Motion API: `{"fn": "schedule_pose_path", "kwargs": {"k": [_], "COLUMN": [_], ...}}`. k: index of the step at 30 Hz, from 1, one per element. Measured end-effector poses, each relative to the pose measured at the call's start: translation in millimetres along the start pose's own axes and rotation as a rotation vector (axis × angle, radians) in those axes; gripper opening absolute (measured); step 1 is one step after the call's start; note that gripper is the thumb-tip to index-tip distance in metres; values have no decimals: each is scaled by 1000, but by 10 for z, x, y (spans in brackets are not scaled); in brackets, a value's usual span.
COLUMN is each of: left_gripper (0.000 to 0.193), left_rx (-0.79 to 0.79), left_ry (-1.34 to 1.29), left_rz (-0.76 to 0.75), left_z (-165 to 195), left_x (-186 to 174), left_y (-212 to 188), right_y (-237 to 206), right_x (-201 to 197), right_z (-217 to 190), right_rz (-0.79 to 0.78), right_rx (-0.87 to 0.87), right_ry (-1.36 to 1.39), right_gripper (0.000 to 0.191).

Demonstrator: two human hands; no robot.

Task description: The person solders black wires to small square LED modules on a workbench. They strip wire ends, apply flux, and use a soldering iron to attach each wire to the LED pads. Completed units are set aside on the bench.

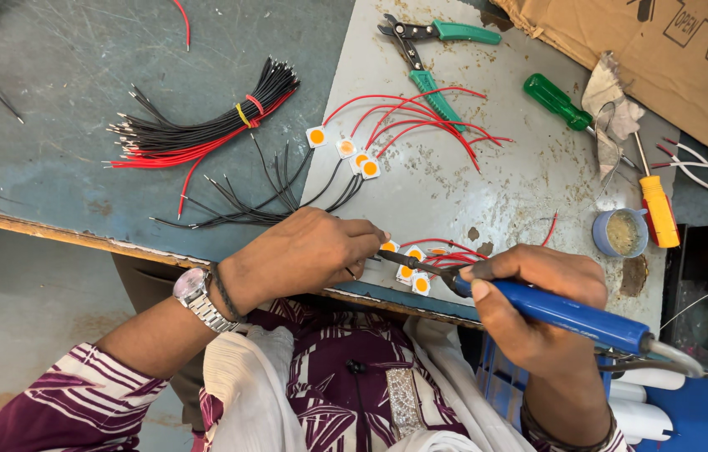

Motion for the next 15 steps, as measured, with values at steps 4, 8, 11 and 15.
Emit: {"fn": "schedule_pose_path", "kwargs": {"k": [4,8,11,15], "left_gripper": [22,21,19,22], "left_rx": [15,21,26,32], "left_ry": [-23,-7,-4,36], "left_rz": [-9,-23,-32,-14], "left_z": [-10,-24,-25,0], "left_x": [-9,2,20,43], "left_y": [-1,0,-7,-30], "right_y": [-65,-185,-205,-203], "right_x": [-143,-232,-232,-176], "right_z": [55,166,196,212], "right_rz": [79,171,163,124], "right_rx": [30,131,129,118], "right_ry": [38,87,25,34], "right_gripper": [15,17,19,21]}}
Point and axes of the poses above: each hand's wrist, its own y-axis towards the middle knuckle, its own x-axis out of the palm, z = x × y, the point moved 7 cm from there along y, towards the middle knuckle, and after that the axes turned 6 degrees about -z, right-handed, at the moved point
